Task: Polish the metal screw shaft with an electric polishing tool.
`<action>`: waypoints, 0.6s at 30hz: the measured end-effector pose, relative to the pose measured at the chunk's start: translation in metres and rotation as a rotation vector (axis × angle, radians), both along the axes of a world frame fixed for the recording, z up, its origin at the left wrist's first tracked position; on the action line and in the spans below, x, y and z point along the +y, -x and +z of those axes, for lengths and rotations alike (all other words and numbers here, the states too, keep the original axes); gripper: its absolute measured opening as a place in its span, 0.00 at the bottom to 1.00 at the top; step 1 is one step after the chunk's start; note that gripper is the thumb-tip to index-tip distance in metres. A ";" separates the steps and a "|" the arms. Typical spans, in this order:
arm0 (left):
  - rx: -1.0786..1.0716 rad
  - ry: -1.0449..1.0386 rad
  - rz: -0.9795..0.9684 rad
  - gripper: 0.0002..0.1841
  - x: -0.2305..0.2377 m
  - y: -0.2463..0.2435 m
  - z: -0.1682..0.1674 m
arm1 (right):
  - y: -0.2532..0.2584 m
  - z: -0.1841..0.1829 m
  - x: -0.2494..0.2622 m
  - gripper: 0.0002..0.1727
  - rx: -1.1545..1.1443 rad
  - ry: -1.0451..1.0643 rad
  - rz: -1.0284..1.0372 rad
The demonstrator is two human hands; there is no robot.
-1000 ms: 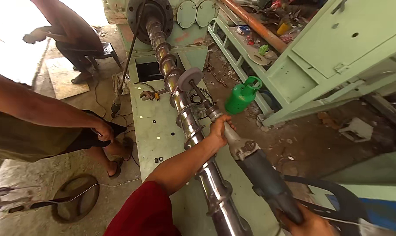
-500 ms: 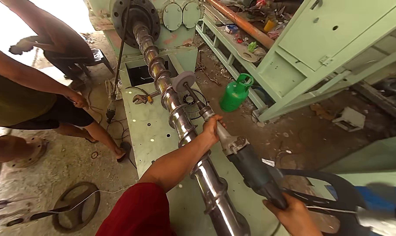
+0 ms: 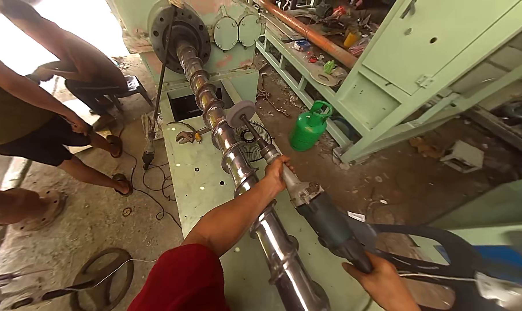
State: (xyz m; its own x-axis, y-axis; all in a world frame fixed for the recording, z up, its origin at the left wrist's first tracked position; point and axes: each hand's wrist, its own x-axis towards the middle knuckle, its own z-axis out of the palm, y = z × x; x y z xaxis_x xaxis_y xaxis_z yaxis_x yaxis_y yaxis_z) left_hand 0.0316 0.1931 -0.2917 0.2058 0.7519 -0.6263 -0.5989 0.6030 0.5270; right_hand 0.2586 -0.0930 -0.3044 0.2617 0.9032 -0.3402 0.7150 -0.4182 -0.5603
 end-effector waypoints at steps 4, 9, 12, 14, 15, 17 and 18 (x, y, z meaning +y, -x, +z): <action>-0.020 -0.031 0.017 0.07 -0.008 0.002 0.004 | -0.002 0.002 -0.005 0.20 -0.050 -0.024 0.021; -0.051 -0.053 0.025 0.06 -0.014 0.005 0.005 | -0.001 0.010 -0.010 0.22 -0.085 -0.036 0.030; -0.072 -0.079 0.036 0.06 -0.018 0.012 0.008 | 0.002 0.015 -0.011 0.22 -0.107 -0.040 0.052; -0.093 -0.080 0.049 0.06 -0.019 0.016 0.011 | 0.003 0.022 -0.011 0.22 -0.116 -0.028 0.064; -0.108 -0.078 0.056 0.05 -0.021 0.017 0.012 | 0.005 0.028 -0.012 0.23 -0.117 -0.020 0.071; -0.136 -0.079 0.068 0.05 -0.024 0.020 0.015 | 0.008 0.040 -0.011 0.23 -0.102 -0.008 0.088; -0.151 -0.083 0.075 0.04 -0.025 0.023 0.016 | 0.010 0.046 -0.010 0.24 -0.101 0.007 0.098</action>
